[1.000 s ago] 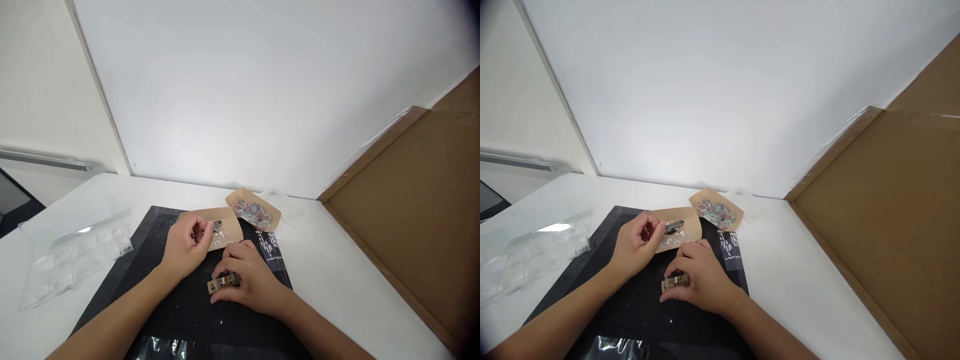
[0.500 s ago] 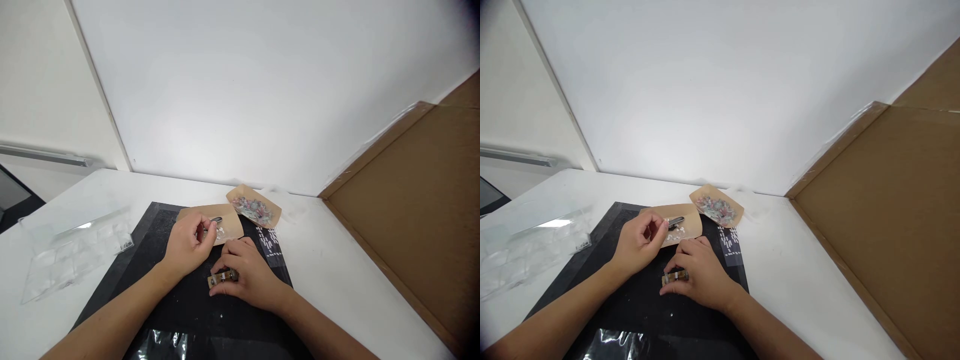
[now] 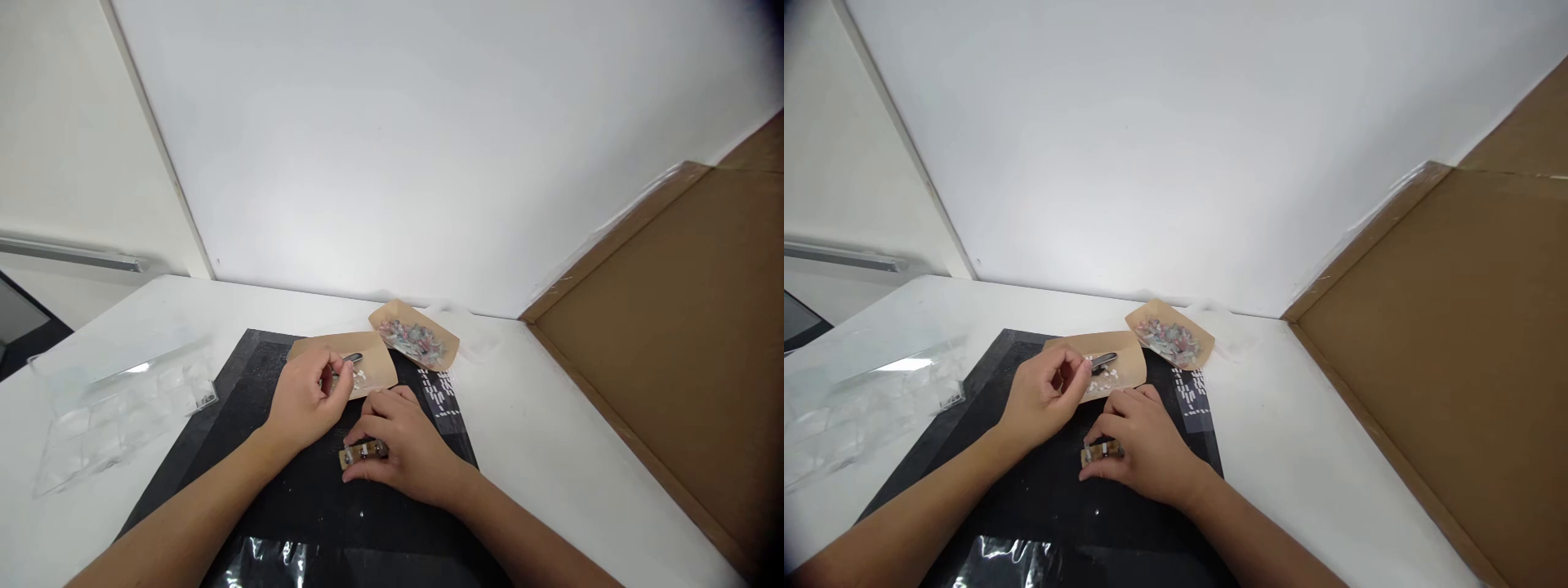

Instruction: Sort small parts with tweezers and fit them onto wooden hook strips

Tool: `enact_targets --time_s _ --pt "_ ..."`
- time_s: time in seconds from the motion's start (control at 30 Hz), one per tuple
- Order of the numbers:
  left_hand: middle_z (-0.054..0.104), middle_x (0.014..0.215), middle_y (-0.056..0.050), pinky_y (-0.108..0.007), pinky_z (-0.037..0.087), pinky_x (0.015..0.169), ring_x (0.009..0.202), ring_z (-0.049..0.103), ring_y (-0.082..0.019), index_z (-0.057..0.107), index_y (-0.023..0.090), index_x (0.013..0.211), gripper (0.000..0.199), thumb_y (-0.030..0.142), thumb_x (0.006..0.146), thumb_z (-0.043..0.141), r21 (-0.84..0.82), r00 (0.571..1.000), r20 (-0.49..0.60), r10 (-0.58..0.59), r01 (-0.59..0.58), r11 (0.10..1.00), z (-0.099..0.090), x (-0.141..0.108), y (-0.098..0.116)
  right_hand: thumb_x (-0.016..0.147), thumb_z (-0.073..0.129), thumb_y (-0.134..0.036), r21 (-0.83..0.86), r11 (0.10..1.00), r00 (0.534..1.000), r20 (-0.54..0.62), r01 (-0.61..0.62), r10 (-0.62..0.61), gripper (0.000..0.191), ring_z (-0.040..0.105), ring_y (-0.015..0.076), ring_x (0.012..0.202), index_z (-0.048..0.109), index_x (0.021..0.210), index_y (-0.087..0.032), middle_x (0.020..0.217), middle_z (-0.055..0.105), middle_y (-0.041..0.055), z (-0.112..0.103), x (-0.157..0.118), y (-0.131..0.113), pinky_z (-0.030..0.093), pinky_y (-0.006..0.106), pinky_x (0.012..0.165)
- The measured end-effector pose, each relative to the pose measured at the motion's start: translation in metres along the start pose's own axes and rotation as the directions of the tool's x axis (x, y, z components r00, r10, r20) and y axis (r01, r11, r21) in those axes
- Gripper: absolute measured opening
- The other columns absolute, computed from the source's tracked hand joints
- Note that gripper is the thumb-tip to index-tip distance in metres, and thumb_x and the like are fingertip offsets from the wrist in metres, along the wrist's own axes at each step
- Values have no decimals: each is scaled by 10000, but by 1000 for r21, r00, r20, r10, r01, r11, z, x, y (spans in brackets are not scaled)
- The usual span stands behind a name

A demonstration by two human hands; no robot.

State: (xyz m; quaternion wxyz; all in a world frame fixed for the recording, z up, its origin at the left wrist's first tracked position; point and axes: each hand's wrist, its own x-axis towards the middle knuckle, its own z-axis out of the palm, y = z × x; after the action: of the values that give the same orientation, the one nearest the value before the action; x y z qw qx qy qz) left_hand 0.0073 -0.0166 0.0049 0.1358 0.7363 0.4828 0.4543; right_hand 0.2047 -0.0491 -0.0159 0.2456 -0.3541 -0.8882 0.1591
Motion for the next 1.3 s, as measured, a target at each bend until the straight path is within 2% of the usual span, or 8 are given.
enact_targets --time_s 0.3,0.57,0.97,1.2,1.3 --pt "535 613 34 -283 357 557 545 469 -123 548 203 749 206 281 936 581 4 1000 3 12 -12 1000 0 1 -1 744 787 -673 -45 995 995 -24 93 -94 518 572 181 881 695 1020 -244 938 628 14 -1 -1 3 308 349 857" --pt "540 621 31 -291 360 568 555 474 -124 550 201 755 204 282 941 578 13 1000 5 21 -21 1000 0 0 -2 899 742 -493 -54 961 962 -27 272 -273 264 608 163 893 693 970 -244 917 702 -6 -3 -1 5 343 349 848" --pt "545 639 25 -293 360 574 571 480 -129 548 203 757 191 273 932 585 14 1000 10 29 -30 999 1 0 -3 934 726 -317 -153 909 917 -41 387 -397 101 639 160 920 691 963 -227 1023 752 -1 -1 -3 3 417 337 787" --pt "550 635 23 -294 359 572 569 482 -133 541 205 751 203 280 937 575 19 1000 17 21 -21 1000 2 -1 -5 943 708 -281 -227 896 920 -1 381 -392 96 594 152 859 671 913 -198 902 736 -15 0 -3 0 406 336 744" --pt "558 640 22 -292 361 574 571 483 -132 544 204 755 200 281 937 573 23 1000 21 23 -24 999 4 -1 -6 944 711 -305 -224 901 925 12 372 -380 108 586 151 852 679 925 -204 849 714 -15 -1 -2 -1 409 341 789"
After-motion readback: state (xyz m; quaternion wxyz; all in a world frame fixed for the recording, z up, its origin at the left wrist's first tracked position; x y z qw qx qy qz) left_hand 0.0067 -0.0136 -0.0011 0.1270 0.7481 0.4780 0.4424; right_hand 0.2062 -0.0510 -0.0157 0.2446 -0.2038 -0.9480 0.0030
